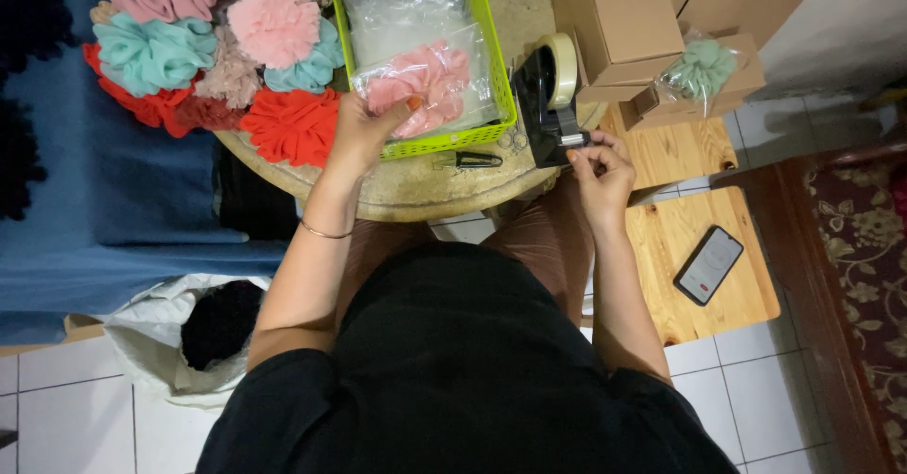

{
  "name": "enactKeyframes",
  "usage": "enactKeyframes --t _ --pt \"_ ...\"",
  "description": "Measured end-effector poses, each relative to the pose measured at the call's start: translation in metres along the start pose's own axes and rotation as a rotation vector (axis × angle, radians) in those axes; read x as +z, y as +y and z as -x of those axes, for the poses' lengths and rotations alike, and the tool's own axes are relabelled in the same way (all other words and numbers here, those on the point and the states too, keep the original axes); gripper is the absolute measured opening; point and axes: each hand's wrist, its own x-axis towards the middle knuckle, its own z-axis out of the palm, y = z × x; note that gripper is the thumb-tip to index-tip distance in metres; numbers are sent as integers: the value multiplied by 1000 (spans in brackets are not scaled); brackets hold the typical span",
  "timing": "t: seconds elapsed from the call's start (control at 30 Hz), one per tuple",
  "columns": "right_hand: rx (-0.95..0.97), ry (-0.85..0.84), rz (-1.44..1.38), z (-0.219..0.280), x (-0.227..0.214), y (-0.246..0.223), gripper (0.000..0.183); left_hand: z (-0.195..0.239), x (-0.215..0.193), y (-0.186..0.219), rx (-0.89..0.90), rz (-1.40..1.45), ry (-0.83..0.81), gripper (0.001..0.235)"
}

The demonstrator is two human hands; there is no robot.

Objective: Packaging fabric scrunchies into individual plastic bags and organizing them into a basket.

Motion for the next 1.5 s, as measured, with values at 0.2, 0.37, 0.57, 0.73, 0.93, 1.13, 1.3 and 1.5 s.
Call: enactKeyframes --t 0.2,0.37,0.57,0.73,0.93,1.13,1.3,1.5 --pt "-50 -32 127 17 -22 6 7 2 1 7 -17 1 1 13" --pt "133 -60 -198 15 -32 -25 11 2 4 6 2 15 45 12" --pt "14 -219 -385 1 12 -100 33 4 8 11 6 110 75 16" --pt "-91 -396 -405 -12 53 -142 56 8 19 26 20 146 71 18" --pt "-73 -420 -507 -24 81 -147 39 15 29 45 102 13 -20 14" --pt "-84 -372 -456 -28 89 -157 24 24 39 57 166 5 -21 13" --pt "-39 -359 -452 -30 92 -155 27 27 43 59 143 10 -40 15" --pt "-16 -286 -462 -31 97 -152 28 36 53 65 200 23 -79 28"
